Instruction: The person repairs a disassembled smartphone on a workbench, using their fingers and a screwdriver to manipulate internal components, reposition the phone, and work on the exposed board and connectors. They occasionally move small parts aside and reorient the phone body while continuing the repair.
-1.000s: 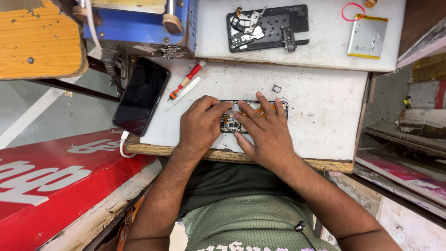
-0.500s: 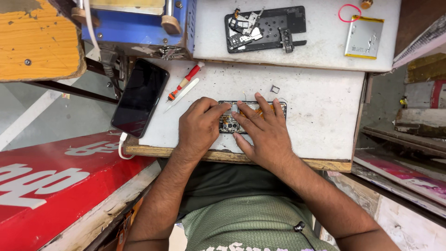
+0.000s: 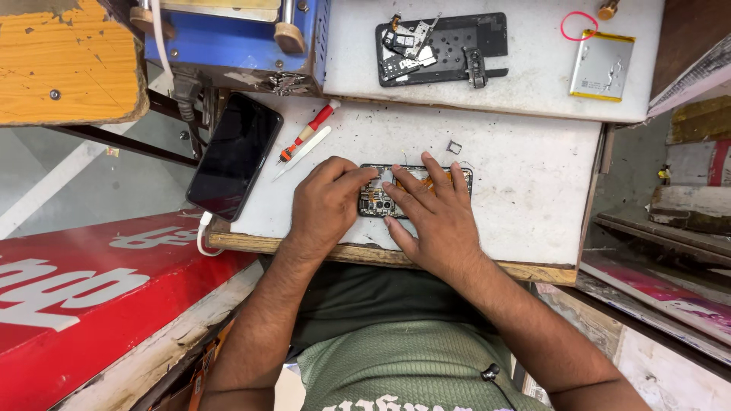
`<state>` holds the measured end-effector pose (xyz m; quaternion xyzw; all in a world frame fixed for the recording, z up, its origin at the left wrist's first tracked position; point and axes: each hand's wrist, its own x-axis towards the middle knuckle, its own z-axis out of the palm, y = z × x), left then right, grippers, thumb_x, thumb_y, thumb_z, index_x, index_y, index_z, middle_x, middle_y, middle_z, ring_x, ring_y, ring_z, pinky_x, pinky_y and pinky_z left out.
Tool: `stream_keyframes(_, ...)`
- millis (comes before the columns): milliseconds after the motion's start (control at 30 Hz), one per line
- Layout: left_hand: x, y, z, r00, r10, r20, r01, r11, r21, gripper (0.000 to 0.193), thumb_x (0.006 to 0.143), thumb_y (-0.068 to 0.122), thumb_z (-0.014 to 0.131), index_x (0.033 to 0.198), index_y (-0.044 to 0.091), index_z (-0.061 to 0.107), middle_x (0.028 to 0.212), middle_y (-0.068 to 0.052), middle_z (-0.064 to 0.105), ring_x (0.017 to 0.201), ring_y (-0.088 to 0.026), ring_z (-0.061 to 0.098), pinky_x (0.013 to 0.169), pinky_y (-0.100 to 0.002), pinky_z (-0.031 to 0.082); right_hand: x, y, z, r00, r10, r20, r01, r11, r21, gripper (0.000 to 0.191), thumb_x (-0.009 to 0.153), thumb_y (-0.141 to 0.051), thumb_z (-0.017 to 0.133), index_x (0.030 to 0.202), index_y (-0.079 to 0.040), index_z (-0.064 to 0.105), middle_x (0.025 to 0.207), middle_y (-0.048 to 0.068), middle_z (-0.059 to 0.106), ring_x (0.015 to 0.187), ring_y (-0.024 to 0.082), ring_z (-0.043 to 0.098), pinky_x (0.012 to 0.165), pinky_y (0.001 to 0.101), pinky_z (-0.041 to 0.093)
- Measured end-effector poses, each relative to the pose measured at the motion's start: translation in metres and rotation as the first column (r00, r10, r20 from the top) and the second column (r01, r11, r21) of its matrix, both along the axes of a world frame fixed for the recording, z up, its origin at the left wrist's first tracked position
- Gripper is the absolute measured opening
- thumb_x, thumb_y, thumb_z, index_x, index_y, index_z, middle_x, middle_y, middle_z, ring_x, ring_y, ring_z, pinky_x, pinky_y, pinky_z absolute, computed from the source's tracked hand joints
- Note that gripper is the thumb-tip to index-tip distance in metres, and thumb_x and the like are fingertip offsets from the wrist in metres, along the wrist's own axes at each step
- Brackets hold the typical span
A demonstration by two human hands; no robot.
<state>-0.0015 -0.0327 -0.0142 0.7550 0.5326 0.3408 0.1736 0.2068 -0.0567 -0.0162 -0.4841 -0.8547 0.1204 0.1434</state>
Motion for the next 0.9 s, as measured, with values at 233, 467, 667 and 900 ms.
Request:
stream_keyframes(233,0.0015,-0.0005,0.0004,1.0,-0.005,-0.028,0.006,1.0,0.011,0.029,0.085,-0.004,0.075,0.109,0.013,0.078,0.091,-0.001,0.065,0.087,-0.019,0.068,0.072,-0.033,0.059,0.0005,-0.0003,-0.0002,1.0,0.002,-0.021,-0.001,1.0,0.0,0.051,0.092,-0.036,0.074,0.139,-0.018,0.065,0.154,0.005,0.052,0.153,0.035,0.029,0.124,0.0643,0.018)
stream_keyframes(467,0.0033,0.0002,0.003,0.999,-0.013,-0.039,0.013,1.0,0.001,0.033,0.082,-0.006,0.074,0.109,0.012,0.077,0.092,-0.003,0.064,0.089,-0.021,0.067,0.074,-0.034,0.059,0.0011,0.0007,-0.0017,1.0,0.001,-0.006,-0.001,1.0,0.004,0.051,0.093,-0.037,0.073,0.14,-0.019,0.065,0.155,0.005,0.052,0.153,0.034,0.029,0.124,0.0637,0.018)
stream_keyframes(667,0.0058,0.0004,0.0029,0.999,-0.035,-0.018,0.035,0.999,0.013,0.031,0.083,-0.006,0.074,0.109,0.012,0.077,0.091,-0.002,0.063,0.089,-0.021,0.068,0.073,-0.034,0.059,0.0035,0.0007,-0.0018,1.0,-0.017,0.001,0.017,1.0,-0.019,0.051,0.092,-0.037,0.074,0.138,-0.018,0.065,0.154,0.005,0.052,0.152,0.034,0.03,0.124,0.0645,0.018)
stream_keyframes(900,0.0038,0.002,0.0036,0.998,-0.044,-0.035,0.045,0.999,0.027,0.029,0.084,-0.003,0.073,0.11,0.01,0.078,0.091,-0.004,0.066,0.087,-0.022,0.07,0.072,-0.034,0.059,0.0022,0.0011,-0.0023,1.0,-0.004,-0.025,0.005,1.0,0.017,0.051,0.092,-0.036,0.075,0.139,-0.017,0.066,0.154,0.005,0.053,0.153,0.035,0.031,0.124,0.0639,0.02)
